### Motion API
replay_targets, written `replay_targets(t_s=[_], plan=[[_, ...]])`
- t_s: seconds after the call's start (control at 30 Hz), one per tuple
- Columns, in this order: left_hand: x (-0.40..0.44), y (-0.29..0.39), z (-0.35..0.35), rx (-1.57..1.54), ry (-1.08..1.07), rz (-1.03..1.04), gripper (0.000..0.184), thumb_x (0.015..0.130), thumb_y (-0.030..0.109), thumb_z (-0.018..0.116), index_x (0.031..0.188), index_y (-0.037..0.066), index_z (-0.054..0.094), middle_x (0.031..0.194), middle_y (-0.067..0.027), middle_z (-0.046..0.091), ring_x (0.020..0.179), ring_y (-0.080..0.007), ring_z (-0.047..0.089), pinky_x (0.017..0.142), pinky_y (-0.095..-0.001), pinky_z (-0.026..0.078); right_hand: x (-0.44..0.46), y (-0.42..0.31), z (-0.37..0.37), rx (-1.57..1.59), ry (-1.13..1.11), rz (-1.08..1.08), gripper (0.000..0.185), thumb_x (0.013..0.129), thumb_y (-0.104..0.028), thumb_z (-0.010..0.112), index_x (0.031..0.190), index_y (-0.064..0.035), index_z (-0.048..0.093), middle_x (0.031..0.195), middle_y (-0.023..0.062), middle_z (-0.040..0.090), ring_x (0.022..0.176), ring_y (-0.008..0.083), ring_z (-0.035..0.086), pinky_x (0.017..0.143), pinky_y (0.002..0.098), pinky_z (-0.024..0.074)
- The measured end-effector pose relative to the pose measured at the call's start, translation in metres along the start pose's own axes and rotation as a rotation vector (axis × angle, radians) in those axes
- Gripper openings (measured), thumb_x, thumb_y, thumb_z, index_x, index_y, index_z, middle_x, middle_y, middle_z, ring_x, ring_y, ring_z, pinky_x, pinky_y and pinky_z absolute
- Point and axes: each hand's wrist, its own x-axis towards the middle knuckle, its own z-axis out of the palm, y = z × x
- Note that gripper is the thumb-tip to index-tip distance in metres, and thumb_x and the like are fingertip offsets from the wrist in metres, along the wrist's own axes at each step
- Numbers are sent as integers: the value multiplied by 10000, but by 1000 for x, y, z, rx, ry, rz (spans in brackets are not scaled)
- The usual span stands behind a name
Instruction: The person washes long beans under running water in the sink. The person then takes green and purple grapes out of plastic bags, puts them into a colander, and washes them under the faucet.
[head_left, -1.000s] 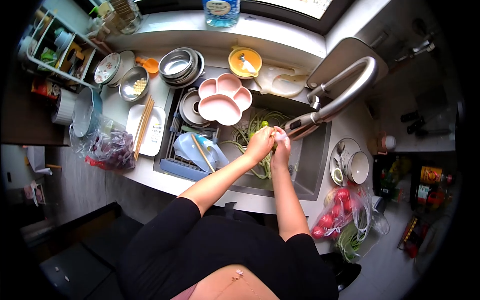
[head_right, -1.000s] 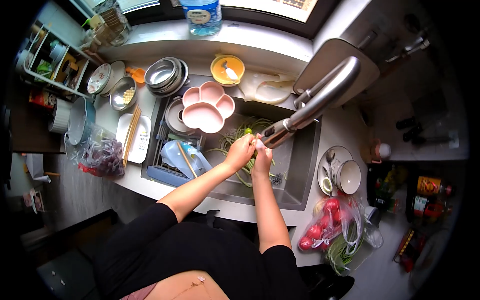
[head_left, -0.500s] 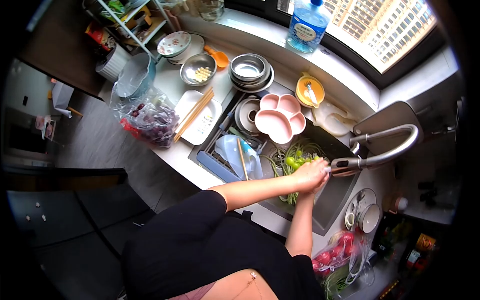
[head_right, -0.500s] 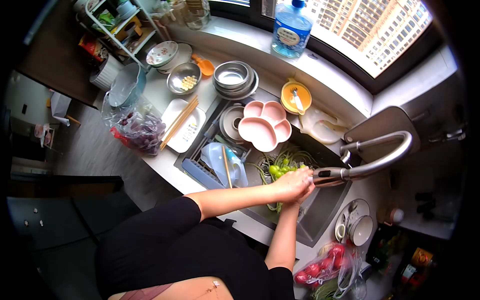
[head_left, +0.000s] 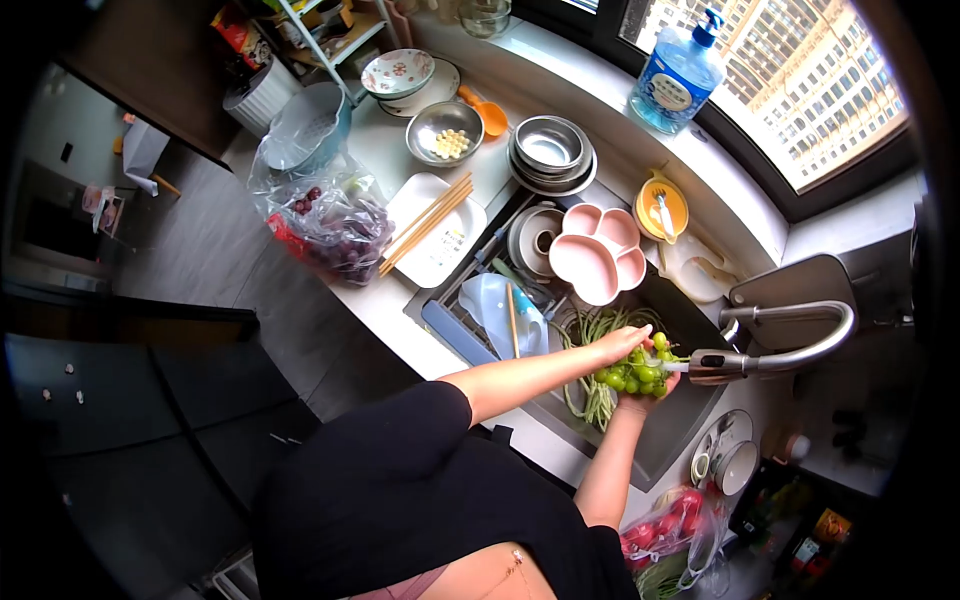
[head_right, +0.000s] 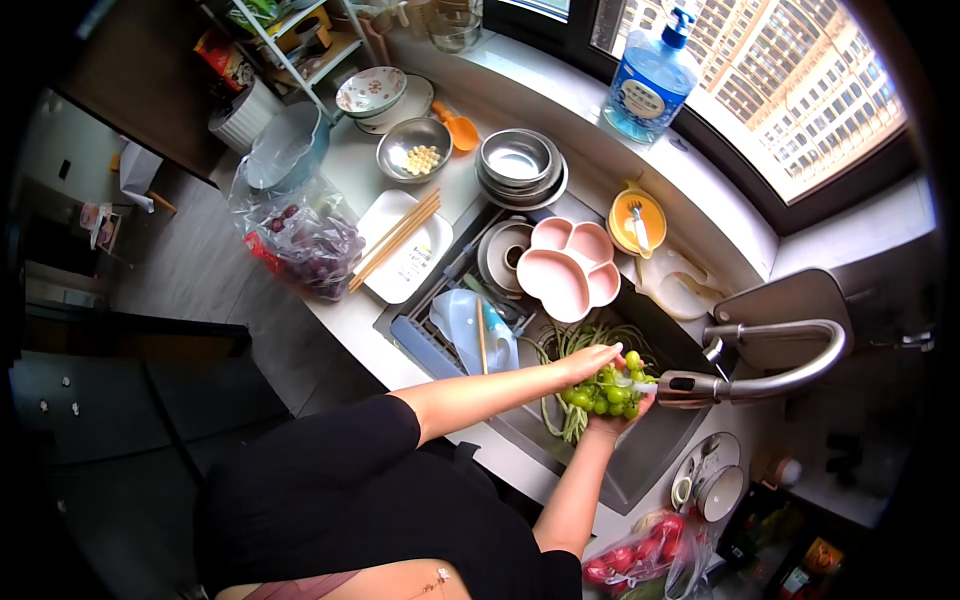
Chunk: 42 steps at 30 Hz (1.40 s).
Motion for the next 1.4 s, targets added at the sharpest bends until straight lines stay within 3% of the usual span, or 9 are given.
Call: replay_targets(t_s=[0.2, 0.27, 0.4, 0.6, 0.7, 0.83, 1.0, 1.2, 1.4], plan=[[-45, 34, 15, -303, 138, -458, 657, 815, 645, 441, 1295, 205, 355, 1304, -24, 408, 1091, -236, 495, 803, -565, 432, -3, -7, 8, -18, 30, -78, 524, 814, -444, 406, 1107, -34, 552, 957, 130, 592, 924, 284, 556, 901, 441, 417], [-41, 43, 17, -531, 164, -452, 589, 810, 594, 508, 1230, 195, 402, 1140, -40, 494, 1017, -195, 541, 699, -460, 512, 5, -15, -14, -114, 76, -44, 499, 798, -426, 442, 1118, -57, 545, 1057, 117, 582, 992, 288, 549, 916, 438, 416], [-5, 4, 4, -272, 331, -79, 406, 831, 425, 576, 1037, 76, 562, 920, -57, 544, 836, -129, 550, 700, -262, 462, -13, -19, 13, -105, 79, -76, 478, 795, -388, 469, 1159, -87, 540, 1114, 86, 584, 1048, 266, 535, 935, 429, 407], [-21, 9, 47, 520, 341, 524, 371, 803, 259, 626, 1097, 50, 541, 1040, -151, 504, 953, -290, 527, 828, -359, 437, -3, -26, -18, 23, -60, -119, 568, 802, -430, 405, 1213, -51, 506, 1188, 105, 543, 1114, 260, 494, 1000, 428, 342], [-36, 23, 45, 637, 223, 532, 296, 846, 209, 568, 1092, 51, 520, 1029, -179, 496, 948, -352, 518, 835, -393, 427, 7, -30, -45, -24, -42, -78, 603, 825, -488, 404, 1225, -44, 485, 1188, 114, 529, 1104, 270, 495, 983, 412, 360], [-25, 11, 33, 432, 474, 93, 306, 897, 315, 485, 895, 12, 528, 912, -199, 566, 910, -373, 534, 777, -398, 426, 3, -7, -29, -85, -49, 86, 515, 863, -464, 383, 1181, -80, 510, 1155, 104, 546, 1084, 254, 510, 962, 414, 384], [-7, -5, 18, -342, 322, -235, 348, 907, 298, 448, 961, -19, 581, 912, -83, 613, 838, -139, 547, 753, -291, 429, 6, -4, 7, -197, 174, -200, 423, 868, -396, 472, 1205, -140, 464, 1148, 92, 555, 1059, 236, 529, 937, 427, 422], [-28, 13, 28, 319, 279, 214, 570, 882, 306, 496, 1313, -27, 330, 1331, -240, 360, 1259, -332, 337, 1043, -370, 272, 20, -28, -32, -190, -147, -60, 441, 900, -401, 378, 1175, -87, 520, 1175, 108, 557, 1066, 268, 532, 912, 427, 440], [-91, 80, -70, 889, 202, 294, 474, 836, 278, 565, 1220, 17, 472, 1265, -227, 445, 1209, -340, 404, 1021, -384, 311, 1, -11, -12, -93, -80, -22, 454, 901, -420, 376, 1145, -77, 547, 1103, 109, 598, 964, 272, 584, 840, 425, 484]])
